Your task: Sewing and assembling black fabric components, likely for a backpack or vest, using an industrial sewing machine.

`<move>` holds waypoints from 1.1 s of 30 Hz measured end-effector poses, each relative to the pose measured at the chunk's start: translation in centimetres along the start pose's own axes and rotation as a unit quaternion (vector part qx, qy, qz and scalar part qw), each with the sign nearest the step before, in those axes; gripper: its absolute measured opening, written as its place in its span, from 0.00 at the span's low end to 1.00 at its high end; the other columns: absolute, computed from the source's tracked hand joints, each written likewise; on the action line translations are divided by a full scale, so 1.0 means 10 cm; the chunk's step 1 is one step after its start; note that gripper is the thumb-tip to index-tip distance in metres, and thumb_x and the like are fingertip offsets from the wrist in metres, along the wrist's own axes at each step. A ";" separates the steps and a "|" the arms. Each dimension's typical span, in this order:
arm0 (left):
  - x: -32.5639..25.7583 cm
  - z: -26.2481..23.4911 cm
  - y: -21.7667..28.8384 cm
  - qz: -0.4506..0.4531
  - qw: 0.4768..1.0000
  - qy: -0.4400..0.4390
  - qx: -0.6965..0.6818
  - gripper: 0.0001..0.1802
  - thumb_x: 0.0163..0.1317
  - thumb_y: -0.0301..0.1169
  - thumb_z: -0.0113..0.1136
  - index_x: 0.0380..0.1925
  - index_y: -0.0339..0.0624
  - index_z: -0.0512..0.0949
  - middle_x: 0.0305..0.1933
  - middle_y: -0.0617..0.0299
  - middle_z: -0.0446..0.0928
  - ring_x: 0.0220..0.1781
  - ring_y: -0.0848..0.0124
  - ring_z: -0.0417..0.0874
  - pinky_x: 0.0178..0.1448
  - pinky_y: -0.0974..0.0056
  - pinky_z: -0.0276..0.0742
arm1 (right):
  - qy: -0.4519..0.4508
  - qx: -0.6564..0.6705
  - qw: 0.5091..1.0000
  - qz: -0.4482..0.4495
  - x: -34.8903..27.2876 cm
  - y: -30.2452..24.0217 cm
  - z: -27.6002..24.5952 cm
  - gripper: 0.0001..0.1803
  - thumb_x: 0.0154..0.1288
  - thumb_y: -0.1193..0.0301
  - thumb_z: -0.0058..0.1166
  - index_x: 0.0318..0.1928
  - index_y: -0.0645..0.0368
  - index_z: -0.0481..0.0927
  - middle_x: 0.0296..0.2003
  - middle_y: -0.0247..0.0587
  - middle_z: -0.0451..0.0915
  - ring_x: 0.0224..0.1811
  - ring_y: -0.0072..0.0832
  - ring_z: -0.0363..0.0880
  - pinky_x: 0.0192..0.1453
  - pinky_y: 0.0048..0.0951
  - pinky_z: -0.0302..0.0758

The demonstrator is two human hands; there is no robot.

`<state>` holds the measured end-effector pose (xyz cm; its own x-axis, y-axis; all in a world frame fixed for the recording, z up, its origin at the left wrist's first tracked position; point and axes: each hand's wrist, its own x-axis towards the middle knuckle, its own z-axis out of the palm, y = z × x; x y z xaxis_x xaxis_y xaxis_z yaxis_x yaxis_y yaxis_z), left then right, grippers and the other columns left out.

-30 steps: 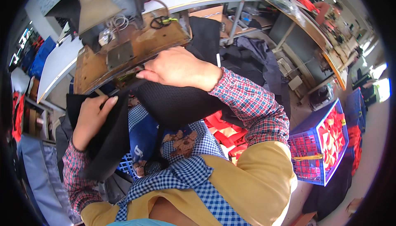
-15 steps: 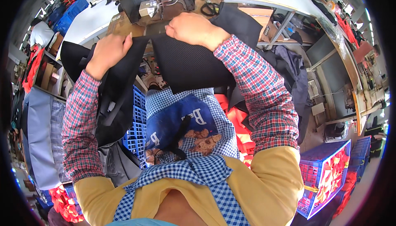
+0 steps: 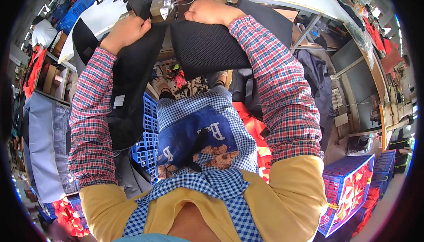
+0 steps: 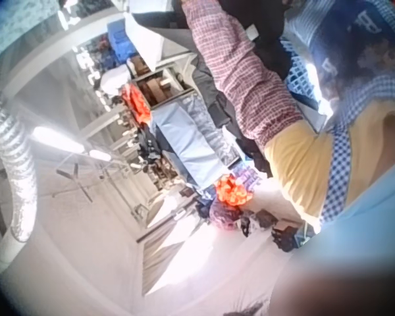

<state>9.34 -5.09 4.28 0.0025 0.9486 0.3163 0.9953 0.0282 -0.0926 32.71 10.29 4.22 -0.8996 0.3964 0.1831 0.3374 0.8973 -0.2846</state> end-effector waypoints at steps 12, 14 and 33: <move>0.17 -0.03 -0.14 -0.030 0.999 -0.044 0.006 0.32 0.68 0.53 0.40 0.26 0.38 0.84 0.29 0.47 0.82 0.37 0.48 0.83 0.48 0.49 0.78 | 0.048 -0.011 0.998 -0.030 0.09 0.03 -0.05 0.24 0.73 0.55 0.46 0.36 0.64 0.83 0.28 0.53 0.81 0.30 0.44 0.80 0.43 0.39 0.76; 0.18 -0.04 -0.15 -0.040 0.998 -0.043 0.001 0.33 0.68 0.53 0.39 0.26 0.38 0.84 0.30 0.47 0.82 0.37 0.48 0.83 0.47 0.50 0.78 | 0.049 -0.020 0.998 -0.030 0.09 0.04 -0.05 0.23 0.73 0.55 0.46 0.36 0.64 0.83 0.28 0.53 0.81 0.30 0.43 0.80 0.43 0.39 0.76; 0.42 0.02 -0.22 -0.027 0.999 -0.014 0.025 0.31 0.67 0.52 0.41 0.25 0.37 0.82 0.31 0.48 0.82 0.37 0.48 0.83 0.46 0.50 0.78 | 0.069 -0.046 0.996 -0.015 0.29 0.24 0.04 0.22 0.73 0.56 0.46 0.42 0.63 0.84 0.37 0.54 0.84 0.41 0.49 0.82 0.51 0.40 0.76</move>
<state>7.18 -1.11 5.61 -0.0553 0.9537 0.2958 0.9879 0.0953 -0.1224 30.80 13.48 3.70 -0.8650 0.3861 0.3206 0.3406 0.9208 -0.1901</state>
